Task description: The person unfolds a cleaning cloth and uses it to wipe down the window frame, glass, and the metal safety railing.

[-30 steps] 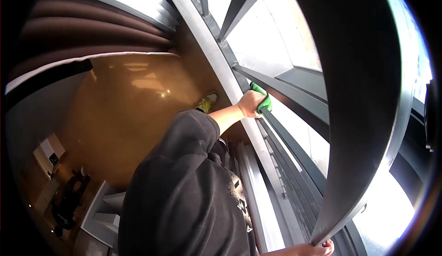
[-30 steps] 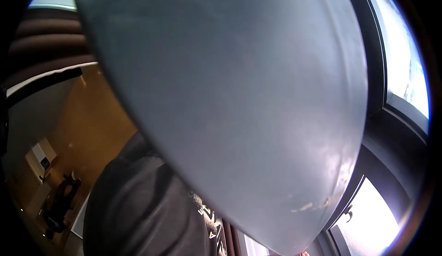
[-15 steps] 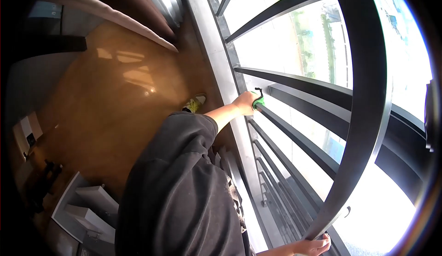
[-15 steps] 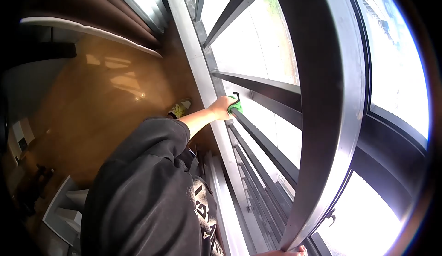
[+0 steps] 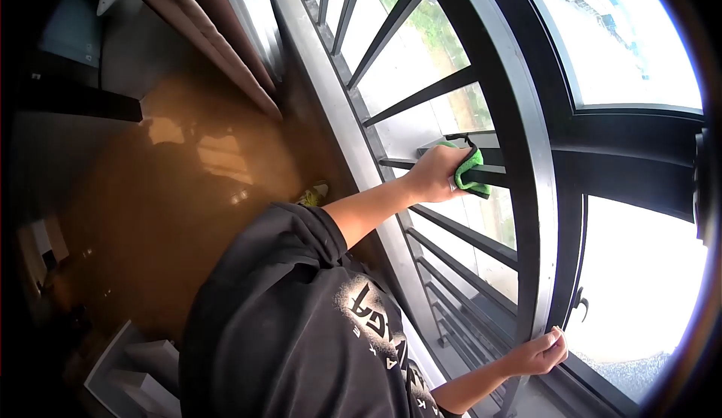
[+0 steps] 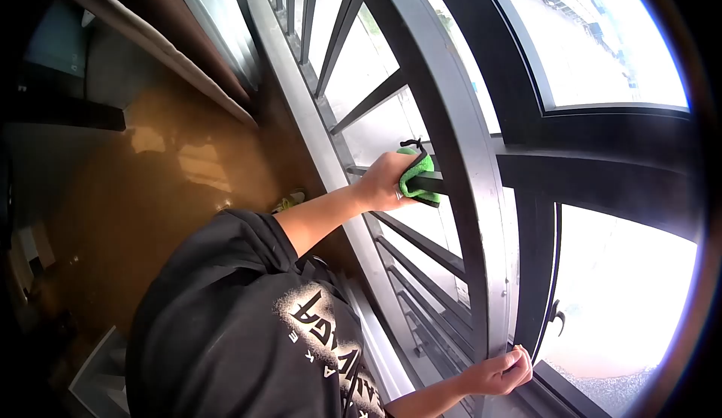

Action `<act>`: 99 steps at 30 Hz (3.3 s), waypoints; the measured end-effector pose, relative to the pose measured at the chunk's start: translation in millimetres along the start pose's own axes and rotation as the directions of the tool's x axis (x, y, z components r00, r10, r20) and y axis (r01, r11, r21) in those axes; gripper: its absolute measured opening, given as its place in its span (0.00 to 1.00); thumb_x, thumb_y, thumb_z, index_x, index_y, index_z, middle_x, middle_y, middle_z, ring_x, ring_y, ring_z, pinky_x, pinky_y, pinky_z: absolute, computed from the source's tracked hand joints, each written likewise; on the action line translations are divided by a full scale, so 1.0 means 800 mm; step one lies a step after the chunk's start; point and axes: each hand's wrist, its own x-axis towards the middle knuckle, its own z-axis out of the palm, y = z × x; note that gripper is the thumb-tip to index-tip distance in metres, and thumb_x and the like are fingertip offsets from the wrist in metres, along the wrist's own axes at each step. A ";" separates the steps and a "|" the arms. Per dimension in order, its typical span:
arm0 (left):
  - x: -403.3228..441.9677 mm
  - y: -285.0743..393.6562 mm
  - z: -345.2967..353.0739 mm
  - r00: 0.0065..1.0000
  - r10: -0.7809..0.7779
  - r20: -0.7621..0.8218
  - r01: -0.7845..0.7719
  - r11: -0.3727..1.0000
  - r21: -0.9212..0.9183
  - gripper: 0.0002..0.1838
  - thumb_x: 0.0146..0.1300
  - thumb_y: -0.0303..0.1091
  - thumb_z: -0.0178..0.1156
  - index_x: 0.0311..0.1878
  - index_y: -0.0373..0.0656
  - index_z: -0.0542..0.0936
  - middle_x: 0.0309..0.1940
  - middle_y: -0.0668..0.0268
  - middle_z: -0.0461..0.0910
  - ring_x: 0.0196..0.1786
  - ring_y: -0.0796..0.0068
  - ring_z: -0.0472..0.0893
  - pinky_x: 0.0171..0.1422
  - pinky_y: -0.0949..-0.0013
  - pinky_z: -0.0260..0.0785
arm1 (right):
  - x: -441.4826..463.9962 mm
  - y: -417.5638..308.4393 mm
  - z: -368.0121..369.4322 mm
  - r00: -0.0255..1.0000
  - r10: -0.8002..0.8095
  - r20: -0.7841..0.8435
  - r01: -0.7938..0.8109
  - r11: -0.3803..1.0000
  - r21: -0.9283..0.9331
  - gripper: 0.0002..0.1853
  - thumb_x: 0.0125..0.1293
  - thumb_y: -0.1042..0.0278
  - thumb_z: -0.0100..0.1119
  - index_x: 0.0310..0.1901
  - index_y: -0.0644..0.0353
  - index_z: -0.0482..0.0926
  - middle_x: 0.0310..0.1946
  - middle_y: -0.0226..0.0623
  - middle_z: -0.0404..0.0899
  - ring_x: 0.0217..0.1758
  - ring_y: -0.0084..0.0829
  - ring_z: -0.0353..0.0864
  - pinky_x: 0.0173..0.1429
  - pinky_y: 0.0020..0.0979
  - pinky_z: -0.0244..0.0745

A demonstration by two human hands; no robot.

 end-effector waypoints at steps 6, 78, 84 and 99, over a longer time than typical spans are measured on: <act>-0.029 -0.012 -0.004 0.993 -0.117 0.003 0.114 0.956 -0.270 0.09 0.56 0.26 0.61 0.40 0.37 0.75 0.30 0.60 0.80 0.36 0.64 0.80 0.43 0.66 0.71 | 0.002 -0.010 -0.004 0.995 -0.100 -0.012 0.101 0.993 0.062 0.08 0.60 0.73 0.53 0.28 0.68 0.77 0.30 0.40 0.79 0.41 0.36 0.74 0.46 0.38 0.71; -0.050 0.085 0.129 0.919 -0.387 0.078 0.366 0.909 0.198 0.10 0.48 0.40 0.64 0.20 0.46 0.79 0.14 0.63 0.77 0.23 0.61 0.81 0.34 0.61 0.75 | -0.062 0.175 -0.056 0.992 -0.116 -0.050 0.107 0.983 -0.151 0.18 0.68 0.61 0.41 0.33 0.63 0.80 0.33 0.39 0.80 0.37 0.35 0.78 0.43 0.36 0.77; -0.019 0.144 0.135 0.969 -0.246 -0.014 0.243 0.948 0.207 0.10 0.49 0.41 0.63 0.21 0.45 0.79 0.15 0.62 0.77 0.24 0.62 0.83 0.29 0.62 0.76 | -0.060 0.172 -0.058 0.993 -0.111 -0.027 0.105 0.981 -0.165 0.18 0.68 0.63 0.40 0.33 0.63 0.80 0.34 0.41 0.80 0.38 0.36 0.78 0.43 0.36 0.77; -0.137 -0.048 0.124 0.981 0.050 -0.187 -0.011 0.979 0.201 0.15 0.38 0.39 0.68 0.19 0.46 0.69 0.15 0.64 0.73 0.20 0.59 0.76 0.25 0.62 0.68 | -0.080 0.145 -0.085 0.999 0.019 -0.033 -0.024 0.989 -0.143 0.20 0.69 0.57 0.38 0.36 0.62 0.79 0.31 0.39 0.78 0.34 0.33 0.78 0.38 0.32 0.77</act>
